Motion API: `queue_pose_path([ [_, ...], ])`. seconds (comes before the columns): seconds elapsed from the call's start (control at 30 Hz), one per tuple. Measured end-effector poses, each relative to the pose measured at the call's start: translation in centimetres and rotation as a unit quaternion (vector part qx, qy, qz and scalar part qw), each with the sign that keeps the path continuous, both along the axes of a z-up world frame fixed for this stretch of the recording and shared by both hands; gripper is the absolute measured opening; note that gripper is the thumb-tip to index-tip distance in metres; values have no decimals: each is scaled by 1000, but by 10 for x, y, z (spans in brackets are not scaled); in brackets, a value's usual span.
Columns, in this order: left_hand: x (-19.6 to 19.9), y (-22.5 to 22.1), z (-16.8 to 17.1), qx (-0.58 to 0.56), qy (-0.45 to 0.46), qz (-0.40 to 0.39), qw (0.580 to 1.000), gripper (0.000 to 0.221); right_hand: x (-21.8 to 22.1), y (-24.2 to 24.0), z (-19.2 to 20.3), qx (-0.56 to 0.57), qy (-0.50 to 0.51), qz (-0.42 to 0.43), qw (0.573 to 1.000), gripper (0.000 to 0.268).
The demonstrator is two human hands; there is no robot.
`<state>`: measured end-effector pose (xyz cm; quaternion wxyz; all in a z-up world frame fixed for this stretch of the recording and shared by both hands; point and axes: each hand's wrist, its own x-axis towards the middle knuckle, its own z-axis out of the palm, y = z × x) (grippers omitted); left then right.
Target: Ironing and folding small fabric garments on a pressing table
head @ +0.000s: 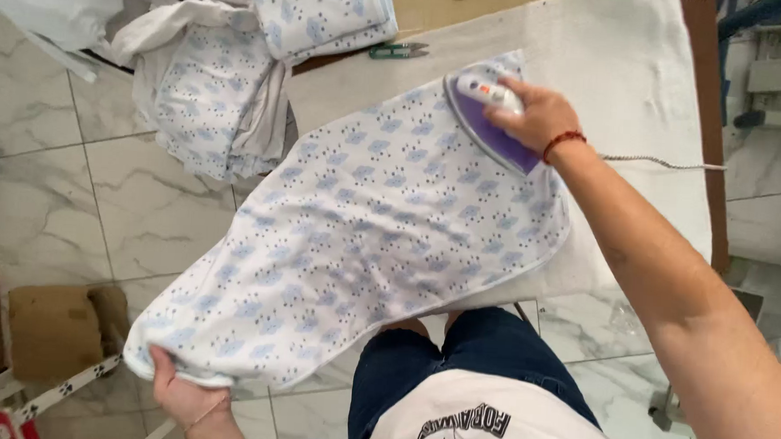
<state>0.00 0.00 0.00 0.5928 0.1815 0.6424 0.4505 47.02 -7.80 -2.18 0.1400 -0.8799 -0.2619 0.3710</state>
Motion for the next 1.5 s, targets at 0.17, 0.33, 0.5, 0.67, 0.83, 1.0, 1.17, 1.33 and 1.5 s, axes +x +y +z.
queue_pose_path([
  [0.17,-18,2,-13,-31,37,91,995,45,-46,-79,-37,141,-88,353,921,43],
  [0.33,-36,9,-32,-34,26,142,989,43,-90,-125,-64,204,-178,489,829,50],
  [0.5,-49,14,-25,-61,-15,68,996,49,-66,-30,-50,214,-208,295,908,41],
  [0.67,-75,20,-29,-73,-2,73,995,43,-71,43,-20,38,-98,148,983,48],
  [0.83,-93,30,-44,-109,-17,44,993,46,-131,-12,-32,236,-82,356,901,41],
  [1.0,-92,41,-58,-171,45,95,980,33,-149,-73,-66,239,-56,611,753,52],
  [1.17,-95,21,-127,-111,223,29,968,52,-104,16,-46,310,-216,399,835,36],
  [1.33,-62,-29,-208,41,405,-270,873,53,-55,42,-74,104,-230,178,951,48],
  [1.5,29,-63,-184,-47,238,-345,907,18,-108,-4,-6,79,-98,224,967,54],
])
